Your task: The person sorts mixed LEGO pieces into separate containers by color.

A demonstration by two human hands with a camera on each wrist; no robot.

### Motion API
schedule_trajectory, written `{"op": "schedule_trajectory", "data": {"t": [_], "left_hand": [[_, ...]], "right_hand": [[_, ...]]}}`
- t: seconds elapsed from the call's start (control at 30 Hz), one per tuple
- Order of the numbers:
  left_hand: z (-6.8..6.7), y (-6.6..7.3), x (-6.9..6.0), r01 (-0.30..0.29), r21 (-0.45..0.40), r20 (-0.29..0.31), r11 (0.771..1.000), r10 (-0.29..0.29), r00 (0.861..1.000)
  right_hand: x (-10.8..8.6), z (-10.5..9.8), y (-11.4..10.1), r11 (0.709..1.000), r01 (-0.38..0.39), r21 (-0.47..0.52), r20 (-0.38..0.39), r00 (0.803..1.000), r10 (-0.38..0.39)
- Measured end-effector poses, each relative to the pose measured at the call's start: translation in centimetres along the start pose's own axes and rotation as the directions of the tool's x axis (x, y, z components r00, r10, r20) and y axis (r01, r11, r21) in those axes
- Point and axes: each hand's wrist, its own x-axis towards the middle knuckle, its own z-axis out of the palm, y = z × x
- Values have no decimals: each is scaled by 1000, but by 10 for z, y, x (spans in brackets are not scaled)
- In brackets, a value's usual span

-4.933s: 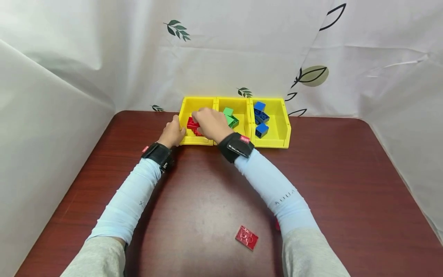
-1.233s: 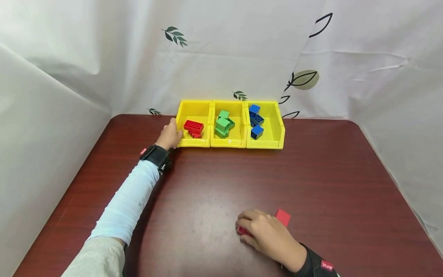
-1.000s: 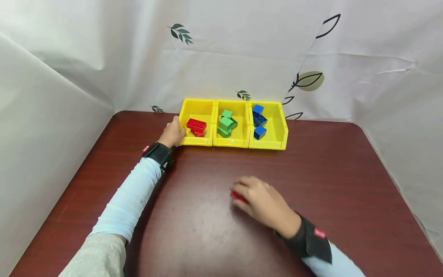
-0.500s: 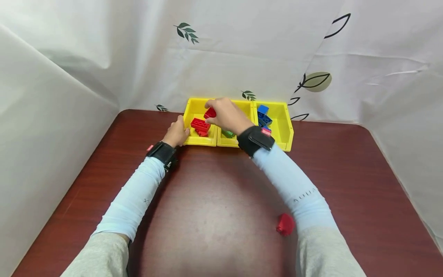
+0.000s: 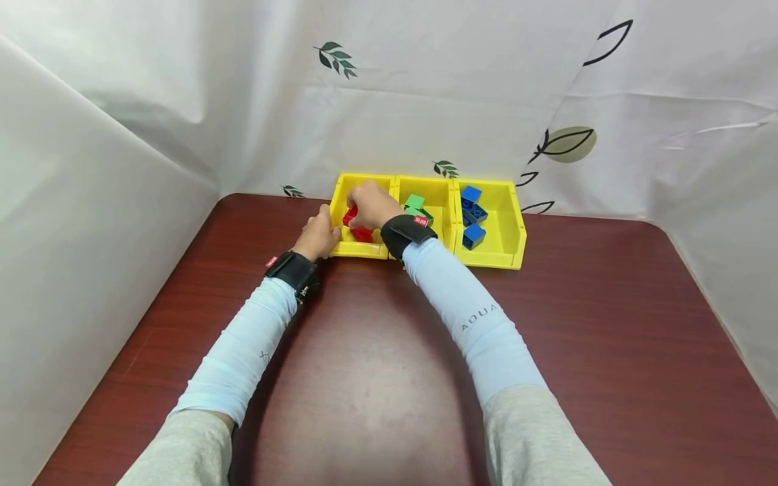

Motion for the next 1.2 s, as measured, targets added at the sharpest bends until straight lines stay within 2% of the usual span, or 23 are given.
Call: {"op": "schedule_trajectory", "data": {"t": [0.07, 0.2, 0.3, 0.6, 0.93, 1.2], "left_hand": [[0, 1, 0, -9, 7, -2, 1000, 9, 1000], [2, 1, 1, -18, 10, -11, 1000, 18, 1000], [4, 0, 2, -20, 7, -15, 1000, 20, 1000], [7, 0, -1, -27, 2, -9, 1000, 27, 1000], [2, 0, 2, -3, 6, -11, 1000, 3, 1000], [2, 0, 2, 15, -4, 1, 1000, -15, 1000]], "right_hand": [[3, 4, 2, 1000, -18, 4, 5, 1000, 18], [8, 6, 10, 998, -60, 26, -37, 997, 61], [11, 8, 17, 997, -72, 5, -58, 996, 73], [18, 22, 23, 991, -115, -71, -28, 993, 113], [21, 23, 20, 988, -108, -113, -50, 993, 103], [17, 14, 22, 997, -74, -33, -23, 997, 73]]}}
